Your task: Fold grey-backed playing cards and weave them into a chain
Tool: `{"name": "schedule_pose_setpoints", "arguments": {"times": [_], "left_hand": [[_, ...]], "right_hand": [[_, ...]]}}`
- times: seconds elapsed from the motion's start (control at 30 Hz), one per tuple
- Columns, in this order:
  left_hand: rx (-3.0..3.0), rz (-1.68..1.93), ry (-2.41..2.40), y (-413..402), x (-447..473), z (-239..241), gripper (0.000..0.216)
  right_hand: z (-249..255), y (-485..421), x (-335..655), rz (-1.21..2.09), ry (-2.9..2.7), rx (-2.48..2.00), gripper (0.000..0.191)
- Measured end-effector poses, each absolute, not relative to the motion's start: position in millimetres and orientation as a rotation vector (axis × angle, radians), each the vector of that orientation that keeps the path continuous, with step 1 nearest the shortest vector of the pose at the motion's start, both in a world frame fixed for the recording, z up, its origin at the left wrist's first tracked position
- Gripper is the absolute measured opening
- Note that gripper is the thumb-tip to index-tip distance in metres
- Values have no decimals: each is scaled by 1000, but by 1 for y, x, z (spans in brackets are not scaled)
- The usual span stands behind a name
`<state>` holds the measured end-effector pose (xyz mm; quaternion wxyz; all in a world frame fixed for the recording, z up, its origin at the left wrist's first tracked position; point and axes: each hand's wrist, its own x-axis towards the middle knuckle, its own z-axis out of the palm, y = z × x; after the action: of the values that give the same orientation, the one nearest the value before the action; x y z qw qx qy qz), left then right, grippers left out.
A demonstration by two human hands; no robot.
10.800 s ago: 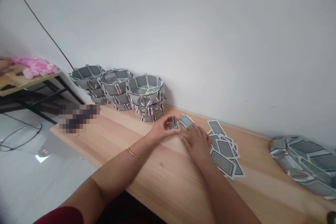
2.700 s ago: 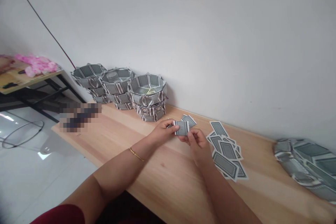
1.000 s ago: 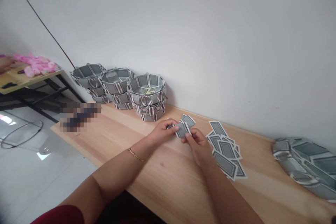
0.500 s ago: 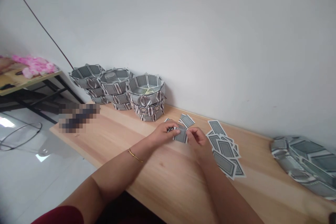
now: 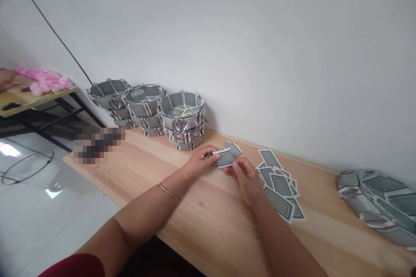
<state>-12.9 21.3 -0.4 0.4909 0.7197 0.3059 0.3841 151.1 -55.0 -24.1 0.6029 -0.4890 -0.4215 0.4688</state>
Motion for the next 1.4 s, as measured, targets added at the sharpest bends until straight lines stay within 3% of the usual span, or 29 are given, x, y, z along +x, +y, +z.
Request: {"name": "schedule_pose_setpoints", "arguments": {"times": [0.27,0.4,0.73,1.27,1.4], "left_hand": [[1985,943,602,19,-11,-2,24],[1999,909,595,16,-10,-2,24],[1889,925,663,19,-11,-2,25],[1915,895,611,15,-11,0,21],[1733,860,663,15,-10,2,37]], "right_hand": [[-16,-56,151,790,-1176,-1294,25],[-17,-57,153,758,-1236,-1353,17],[-25,-57,154,736,-1098,-1298,18],[-17,-60,148,640,-1393,-1394,17],[-17,-60,146,733,-1251,-1280,35]]}}
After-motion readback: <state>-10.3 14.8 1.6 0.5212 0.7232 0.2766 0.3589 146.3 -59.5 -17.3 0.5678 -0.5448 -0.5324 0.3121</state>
